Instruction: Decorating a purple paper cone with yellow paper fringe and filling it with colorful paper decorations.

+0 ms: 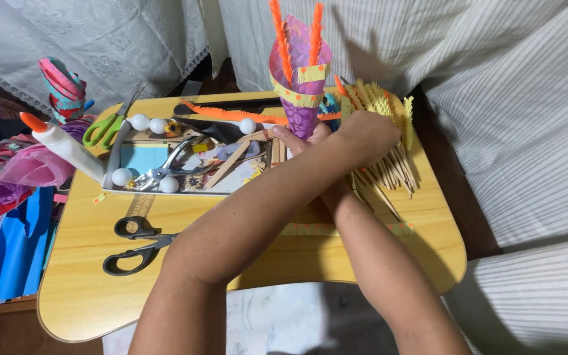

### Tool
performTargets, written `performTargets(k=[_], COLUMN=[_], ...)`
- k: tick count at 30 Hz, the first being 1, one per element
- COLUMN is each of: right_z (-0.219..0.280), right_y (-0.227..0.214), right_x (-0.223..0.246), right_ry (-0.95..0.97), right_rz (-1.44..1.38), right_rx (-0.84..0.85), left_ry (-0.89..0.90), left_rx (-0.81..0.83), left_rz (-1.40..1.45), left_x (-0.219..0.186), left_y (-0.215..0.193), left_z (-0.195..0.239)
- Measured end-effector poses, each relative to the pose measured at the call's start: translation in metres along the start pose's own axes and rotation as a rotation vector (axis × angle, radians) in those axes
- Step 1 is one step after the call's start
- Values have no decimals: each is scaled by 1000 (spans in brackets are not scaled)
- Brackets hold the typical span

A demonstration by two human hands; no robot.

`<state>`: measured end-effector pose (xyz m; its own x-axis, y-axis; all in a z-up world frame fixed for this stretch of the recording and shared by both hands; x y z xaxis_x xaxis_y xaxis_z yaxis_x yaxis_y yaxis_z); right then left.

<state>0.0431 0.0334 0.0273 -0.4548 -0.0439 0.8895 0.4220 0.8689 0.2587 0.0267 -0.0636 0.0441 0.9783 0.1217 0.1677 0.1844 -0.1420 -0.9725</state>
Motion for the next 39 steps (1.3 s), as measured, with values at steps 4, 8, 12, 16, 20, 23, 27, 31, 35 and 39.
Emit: performTargets(k=[4, 8, 12, 16, 20, 23, 27, 31, 35, 39], right_z=[-2, -6, -12, -7, -6, -6, -10, -8, -13, -17], right_y=[3, 0, 7, 8, 5, 6, 6, 6, 6, -4], right_x=[-1, -18, -24, -10, -14, -17, -29, -23, -34, -51], right_ry=[-16, -28, -50, -57, -39, -30, -15, 24, 15, 16], right_rz=[-41, -82, -66, -106, -47, -69, -58, -49, -67, 73], right_rx=[-25, -41, -13, -15, -16, -17, -18, -13, -8, -49], left_ry=[35, 1, 57, 119, 197, 213, 226, 259, 276, 389], left_rx=[56, 95, 111, 117, 94, 92, 119, 46, -63, -507], left_rz=[-88, -164, -258, -344, -492, -506, -504, -525, -434, -330], left_x=[-5, -5, -12, -22, -28, -28, -29, -28, -39, -68], left_y=[25, 40, 48, 51, 67, 67, 63, 67, 3, -117], left_z=[-11, -15, -19, -18, -22, -19, -17, -14, 16, 96])
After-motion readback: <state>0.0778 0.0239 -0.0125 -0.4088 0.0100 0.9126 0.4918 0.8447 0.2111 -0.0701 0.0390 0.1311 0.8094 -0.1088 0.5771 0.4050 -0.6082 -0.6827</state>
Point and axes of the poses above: each hand's wrist, its own z-axis away from the middle knuckle, its own y-axis out of the palm, x = y × z, the point moved 8 cm from there along -z, towards the middle knuckle, and after that the axes turned 3 degrees about -z, right-handed, at the moved point
